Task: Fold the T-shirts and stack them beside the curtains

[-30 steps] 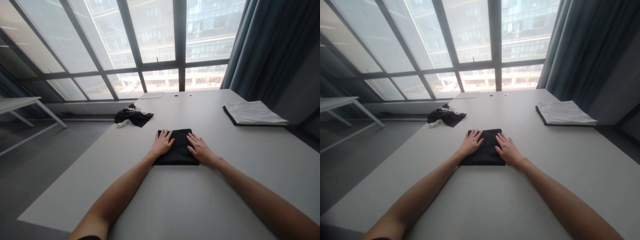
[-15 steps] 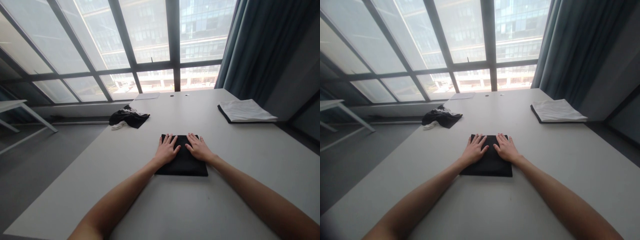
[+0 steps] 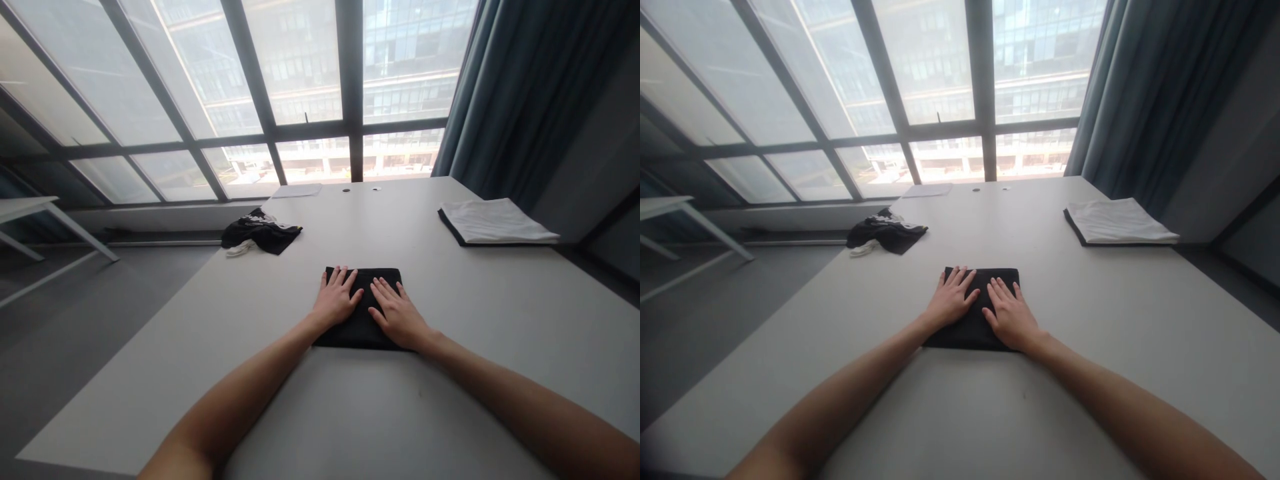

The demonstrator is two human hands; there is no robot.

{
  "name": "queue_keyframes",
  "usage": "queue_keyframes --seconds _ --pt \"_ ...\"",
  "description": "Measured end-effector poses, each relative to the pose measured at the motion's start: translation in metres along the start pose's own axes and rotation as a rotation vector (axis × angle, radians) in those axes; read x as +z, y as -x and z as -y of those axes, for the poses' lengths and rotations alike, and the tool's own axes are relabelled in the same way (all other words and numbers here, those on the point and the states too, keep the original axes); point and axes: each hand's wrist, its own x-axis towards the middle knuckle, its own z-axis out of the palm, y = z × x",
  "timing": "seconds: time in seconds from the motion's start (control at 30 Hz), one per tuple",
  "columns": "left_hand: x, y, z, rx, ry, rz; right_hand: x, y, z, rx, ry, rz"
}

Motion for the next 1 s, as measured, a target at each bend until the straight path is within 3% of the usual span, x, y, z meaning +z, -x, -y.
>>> queue_keyframes --seconds 0.17,0.37,0.57,0.67,0.77,0.83,0.93,1.0 --pt "-0.008 -0.002 0.002 0.0 0.023 0.02 0.004 0.005 0.0 0.021 -0.013 0.021" --pt "-0.01 -0.005 0.013 -0.074 -0.005 -0.01 -0.012 -0.012 -0.017 0.091 -0.053 -0.123" --pt "-0.001 -0.006 0.015 -0.099 0.007 0.038 -0.002 -0.025 -0.043 0.22 -0.024 0.019" --pt "-0.009 -0.006 0.016 -0.096 -0.001 0.063 -0.001 -0.025 -0.043 0.222 -0.05 -0.031" --pt "-0.024 -0.005 0.014 -0.005 -0.038 0.042 -0.009 -0.02 -0.037 0.17 -0.097 -0.131" --pt "-0.031 -0.003 0.011 0.073 -0.05 -0.001 -0.013 -0.016 -0.031 0.057 -0.135 -0.16" --pt "-0.029 0.002 0.005 0.125 -0.038 -0.023 -0.014 -0.011 -0.023 -0.122 -0.152 -0.096" --pt "-0.02 0.005 0.002 0.124 -0.032 0.006 -0.011 -0.009 -0.02 -0.159 -0.135 -0.015"
